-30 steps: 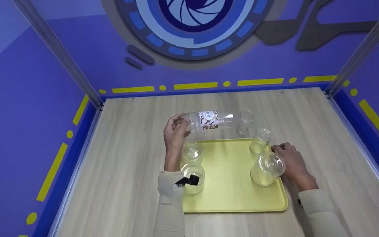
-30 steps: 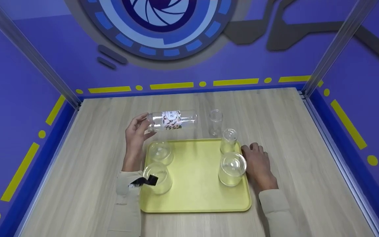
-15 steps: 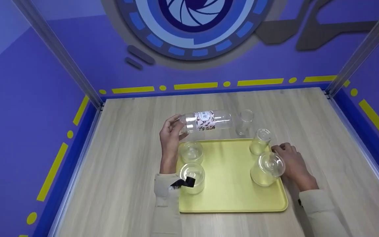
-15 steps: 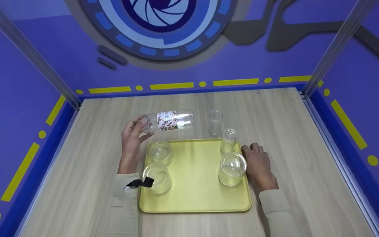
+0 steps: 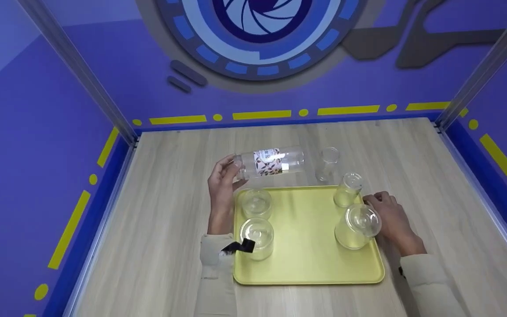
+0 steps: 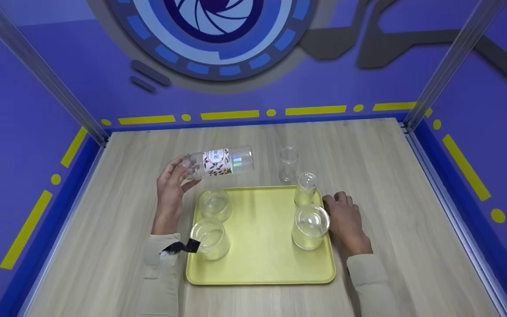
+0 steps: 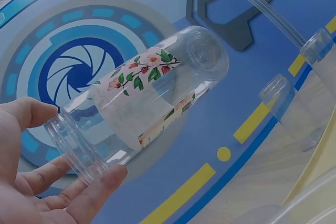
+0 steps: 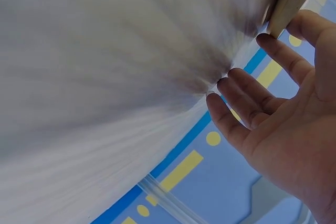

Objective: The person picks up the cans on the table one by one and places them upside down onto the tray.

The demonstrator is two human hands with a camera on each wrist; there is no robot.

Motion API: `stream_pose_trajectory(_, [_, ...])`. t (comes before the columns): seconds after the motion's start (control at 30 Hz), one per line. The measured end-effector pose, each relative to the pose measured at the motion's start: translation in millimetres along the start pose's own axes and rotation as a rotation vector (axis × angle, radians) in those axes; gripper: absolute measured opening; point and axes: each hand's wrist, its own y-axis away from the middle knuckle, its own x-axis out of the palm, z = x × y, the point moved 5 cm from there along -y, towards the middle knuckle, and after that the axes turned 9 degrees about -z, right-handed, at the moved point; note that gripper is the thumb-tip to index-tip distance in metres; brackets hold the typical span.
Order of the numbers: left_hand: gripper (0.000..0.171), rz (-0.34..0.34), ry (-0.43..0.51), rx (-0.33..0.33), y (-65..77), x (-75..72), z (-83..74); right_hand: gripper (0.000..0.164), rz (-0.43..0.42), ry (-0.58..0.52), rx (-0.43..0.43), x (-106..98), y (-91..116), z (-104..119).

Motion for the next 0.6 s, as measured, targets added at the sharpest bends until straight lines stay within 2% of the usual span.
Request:
stream_pose_trajectory(0.4, [0.042, 0.005, -0.015, 0.005, 1.5, -8.3, -1.0, 0.035, -0.008, -0.068, 0.016, -0.7, -1.5, -3.4])
stream_pose_trajectory(0.6, [0.043, 0.002, -0.020, -0.001, 2.8, -8.5, -2.0, 0.051, 0.044, -0.201, 0.120, -2.7, -3.7, -7.2])
